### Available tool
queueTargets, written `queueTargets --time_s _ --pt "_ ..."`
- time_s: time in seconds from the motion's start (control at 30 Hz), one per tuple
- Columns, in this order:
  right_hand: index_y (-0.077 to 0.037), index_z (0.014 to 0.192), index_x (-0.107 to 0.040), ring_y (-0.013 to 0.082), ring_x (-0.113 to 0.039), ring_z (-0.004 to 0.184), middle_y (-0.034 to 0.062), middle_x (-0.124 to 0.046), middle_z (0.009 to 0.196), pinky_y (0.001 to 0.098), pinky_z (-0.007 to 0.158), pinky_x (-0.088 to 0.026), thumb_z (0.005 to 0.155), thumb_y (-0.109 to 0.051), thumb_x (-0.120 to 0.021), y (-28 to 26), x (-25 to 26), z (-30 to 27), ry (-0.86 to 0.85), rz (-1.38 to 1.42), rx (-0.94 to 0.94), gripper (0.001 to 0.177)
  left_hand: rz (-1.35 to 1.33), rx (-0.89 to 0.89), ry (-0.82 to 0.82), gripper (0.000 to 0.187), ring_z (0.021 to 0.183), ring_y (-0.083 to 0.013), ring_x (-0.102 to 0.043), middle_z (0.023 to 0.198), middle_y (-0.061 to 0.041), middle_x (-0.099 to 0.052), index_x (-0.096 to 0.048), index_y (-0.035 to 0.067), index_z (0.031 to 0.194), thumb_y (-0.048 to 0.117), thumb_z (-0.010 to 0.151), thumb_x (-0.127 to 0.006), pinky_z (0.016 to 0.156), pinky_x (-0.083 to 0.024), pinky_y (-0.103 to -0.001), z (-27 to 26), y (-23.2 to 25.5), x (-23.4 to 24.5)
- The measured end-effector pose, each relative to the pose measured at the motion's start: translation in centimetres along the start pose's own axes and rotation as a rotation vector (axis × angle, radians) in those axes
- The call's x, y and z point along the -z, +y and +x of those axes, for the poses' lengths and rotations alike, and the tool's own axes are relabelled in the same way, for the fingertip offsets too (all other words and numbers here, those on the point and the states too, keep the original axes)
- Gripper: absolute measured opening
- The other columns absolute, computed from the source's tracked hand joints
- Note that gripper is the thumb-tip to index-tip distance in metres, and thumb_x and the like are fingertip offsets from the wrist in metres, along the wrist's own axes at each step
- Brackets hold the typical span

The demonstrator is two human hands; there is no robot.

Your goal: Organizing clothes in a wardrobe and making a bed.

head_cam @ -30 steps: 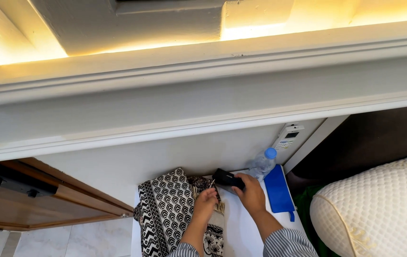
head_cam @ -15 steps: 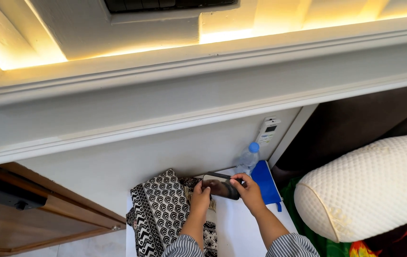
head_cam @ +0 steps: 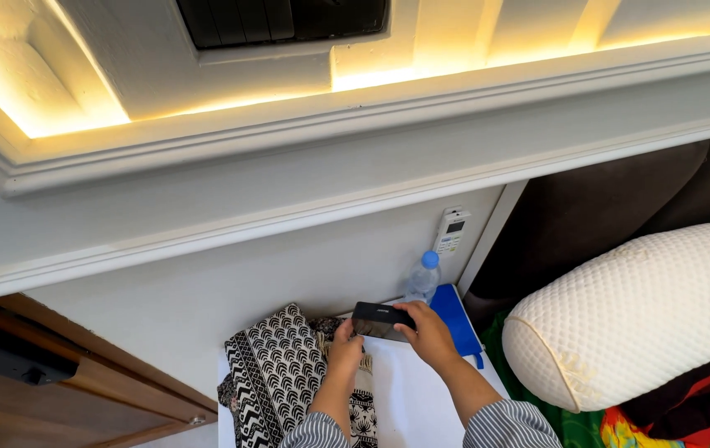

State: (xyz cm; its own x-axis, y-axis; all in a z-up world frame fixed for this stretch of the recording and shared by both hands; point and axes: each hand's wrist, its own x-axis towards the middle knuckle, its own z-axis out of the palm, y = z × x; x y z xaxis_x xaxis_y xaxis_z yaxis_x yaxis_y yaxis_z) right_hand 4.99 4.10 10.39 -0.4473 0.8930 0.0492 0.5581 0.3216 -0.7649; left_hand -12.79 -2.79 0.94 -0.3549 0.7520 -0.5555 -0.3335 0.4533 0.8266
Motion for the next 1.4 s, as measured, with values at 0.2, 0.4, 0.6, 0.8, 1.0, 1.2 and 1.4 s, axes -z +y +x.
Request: queueTargets --time_s 0.2,0.4,0.6,0.8,1.0,1.2,1.4 --pt "-0.010 0.129 -0.062 0.0316 -0.059 0.117 0.0080 -0.060 0.128 0.0400 0.096 -0.051 0.081 -0.012 -0.078 0.1 -1.0 1.6 0.006 -0.277 0.119 0.051 0.003 0.021 -0.044 0.067 0.140 -0.0222 -0.052 0.163 -0.006 -0.041 -0.035 0.017 0.157 0.015 0.094 -0.056 0.107 -0.046 -0.038 0.7 -0.8 -0.4" --pt "-0.012 0.130 -0.061 0.0292 -0.058 0.122 0.0054 -0.060 0.131 0.0396 0.098 -0.051 0.084 -0.011 -0.075 1.8 -2.6 3.8 -0.196 -0.324 0.053 0.049 0.038 0.055 -0.037 0.067 0.141 -0.0199 -0.050 0.162 -0.004 -0.043 -0.036 0.017 0.157 0.018 0.094 -0.057 0.107 -0.044 -0.036 -0.1 0.0 0.2" --pt "-0.009 0.136 -0.054 0.0333 -0.058 0.122 0.0115 -0.055 0.135 0.0414 0.101 -0.050 0.087 -0.011 -0.073 5.7 -4.0 5.3 -0.346 -0.450 0.128 0.052 0.021 0.096 -0.010 0.064 0.136 -0.0194 -0.055 0.158 -0.004 -0.049 -0.044 0.015 0.153 0.015 0.091 -0.058 0.105 -0.045 -0.038 1.9 -1.9 0.9" --pt "-0.009 0.140 -0.051 0.0348 -0.057 0.123 0.0124 -0.050 0.142 0.0415 0.102 -0.049 0.088 -0.002 -0.060 7.9 -5.3 6.5 -0.374 -0.500 0.143 0.053 0.023 0.096 -0.014 0.058 0.134 -0.0192 -0.057 0.156 -0.004 -0.053 -0.047 0.016 0.151 0.018 0.094 -0.056 0.104 -0.046 -0.037 1.0 -1.2 0.0" --pt "-0.014 0.140 -0.054 0.0331 -0.056 0.124 0.0104 -0.051 0.143 0.0405 0.100 -0.050 0.085 0.002 -0.053 7.5 -5.3 6.2 -0.320 -0.508 0.147 0.058 -0.001 0.120 -0.016 0.057 0.135 -0.0183 -0.055 0.157 -0.002 -0.051 -0.046 0.019 0.151 0.018 0.095 -0.056 0.107 -0.044 -0.038 2.7 -2.6 -0.6" --pt "-0.019 0.113 -0.071 0.0262 -0.063 0.118 0.0047 -0.062 0.126 0.0390 0.089 -0.056 0.089 -0.011 -0.067 0.9 -1.6 2.9 0.041 -0.327 0.081 0.025 -0.012 0.129 -0.025 0.057 0.134 -0.0184 -0.057 0.157 -0.001 -0.053 -0.048 0.018 0.151 0.016 0.094 -0.056 0.106 -0.045 -0.039 2.7 -2.5 -2.3" --pt "-0.002 0.122 -0.056 0.0419 -0.056 0.112 0.0192 -0.058 0.121 0.0473 0.093 -0.050 0.073 -0.012 -0.080 -2.0 4.8 3.7 0.763 -0.439 0.251 0.056 0.038 0.054 -0.099 0.059 0.135 -0.0183 -0.056 0.158 0.000 -0.050 -0.045 0.018 0.153 0.017 0.095 -0.054 0.104 -0.045 -0.038 1.8 1.9 -6.9"
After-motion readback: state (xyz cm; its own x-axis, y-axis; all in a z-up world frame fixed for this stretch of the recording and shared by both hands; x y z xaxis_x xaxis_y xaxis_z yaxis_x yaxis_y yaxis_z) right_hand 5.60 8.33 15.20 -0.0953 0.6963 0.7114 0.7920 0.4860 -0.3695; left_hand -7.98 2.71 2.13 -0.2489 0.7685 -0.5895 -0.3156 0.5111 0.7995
